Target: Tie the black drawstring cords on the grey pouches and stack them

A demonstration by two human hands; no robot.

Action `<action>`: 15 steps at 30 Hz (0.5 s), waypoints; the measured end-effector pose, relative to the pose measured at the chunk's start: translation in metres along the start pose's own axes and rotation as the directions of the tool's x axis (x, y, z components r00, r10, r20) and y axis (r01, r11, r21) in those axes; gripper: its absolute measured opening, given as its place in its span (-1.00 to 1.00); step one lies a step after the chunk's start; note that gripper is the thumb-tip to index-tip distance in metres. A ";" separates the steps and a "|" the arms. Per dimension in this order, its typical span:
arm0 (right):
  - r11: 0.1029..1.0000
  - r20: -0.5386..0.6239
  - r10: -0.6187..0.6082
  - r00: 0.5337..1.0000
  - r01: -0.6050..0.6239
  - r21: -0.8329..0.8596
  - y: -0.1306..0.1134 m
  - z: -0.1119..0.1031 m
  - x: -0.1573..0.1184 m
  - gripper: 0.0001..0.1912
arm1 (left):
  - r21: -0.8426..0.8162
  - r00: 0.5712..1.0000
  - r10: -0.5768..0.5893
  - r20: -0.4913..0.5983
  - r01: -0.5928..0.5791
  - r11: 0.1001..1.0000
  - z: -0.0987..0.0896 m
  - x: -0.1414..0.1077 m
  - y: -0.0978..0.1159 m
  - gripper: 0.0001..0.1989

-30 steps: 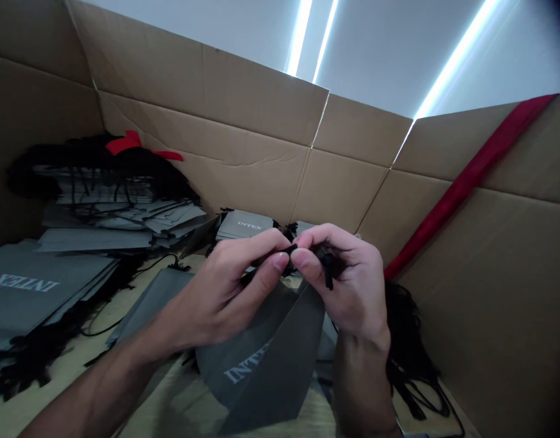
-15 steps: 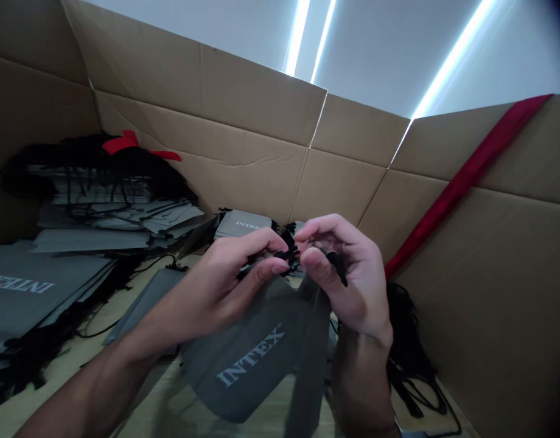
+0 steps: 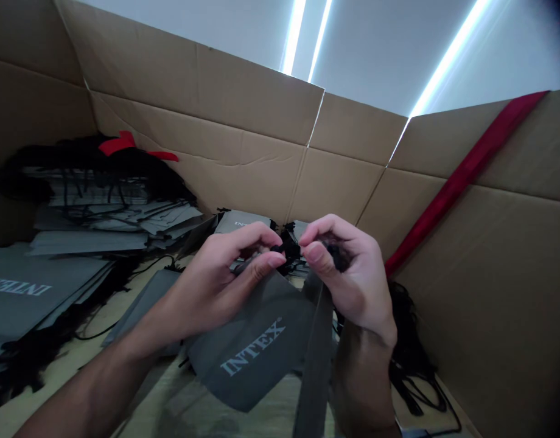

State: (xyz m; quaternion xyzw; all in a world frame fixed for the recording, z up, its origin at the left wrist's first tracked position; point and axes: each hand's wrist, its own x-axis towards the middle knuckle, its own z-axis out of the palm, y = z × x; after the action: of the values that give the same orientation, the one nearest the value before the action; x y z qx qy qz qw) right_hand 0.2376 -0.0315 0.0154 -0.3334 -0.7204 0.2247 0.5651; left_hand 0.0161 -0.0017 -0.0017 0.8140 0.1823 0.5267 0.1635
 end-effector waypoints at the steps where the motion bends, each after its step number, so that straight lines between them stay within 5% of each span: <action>1: 0.999 -0.007 0.010 1.000 -0.010 -0.032 -0.001 -0.003 -0.001 -0.61 | -0.025 0.999 -0.042 -0.016 0.042 0.999 0.000 0.001 0.000 -0.85; 5: 0.983 0.077 0.045 0.996 -0.030 -0.182 -0.007 -0.016 -0.003 -0.56 | -0.095 0.966 -0.221 -0.135 0.209 0.973 -0.003 0.006 -0.005 -0.69; 8: 0.930 0.228 0.080 0.970 0.009 -0.366 -0.004 -0.021 -0.001 -0.51 | -0.100 0.943 -0.254 -0.217 0.237 0.966 -0.005 0.009 -0.010 -0.66; 11: 0.891 0.321 0.115 0.940 0.046 -0.452 0.004 -0.021 0.002 -0.66 | -0.083 0.940 -0.241 -0.242 0.228 0.970 -0.007 0.009 -0.015 -0.69; 15: 0.857 0.032 -0.015 0.999 0.029 -0.515 0.010 -0.020 0.002 -0.74 | 0.179 0.890 -0.200 -0.410 0.294 0.939 -0.012 0.008 -0.023 -0.60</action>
State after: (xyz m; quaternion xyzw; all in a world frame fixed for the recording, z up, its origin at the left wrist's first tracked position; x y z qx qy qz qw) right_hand 0.2584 -0.0242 0.0151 -0.4612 -0.7655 0.0217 0.4482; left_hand 0.0049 0.0226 -0.0011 0.6776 0.3749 0.6259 0.0925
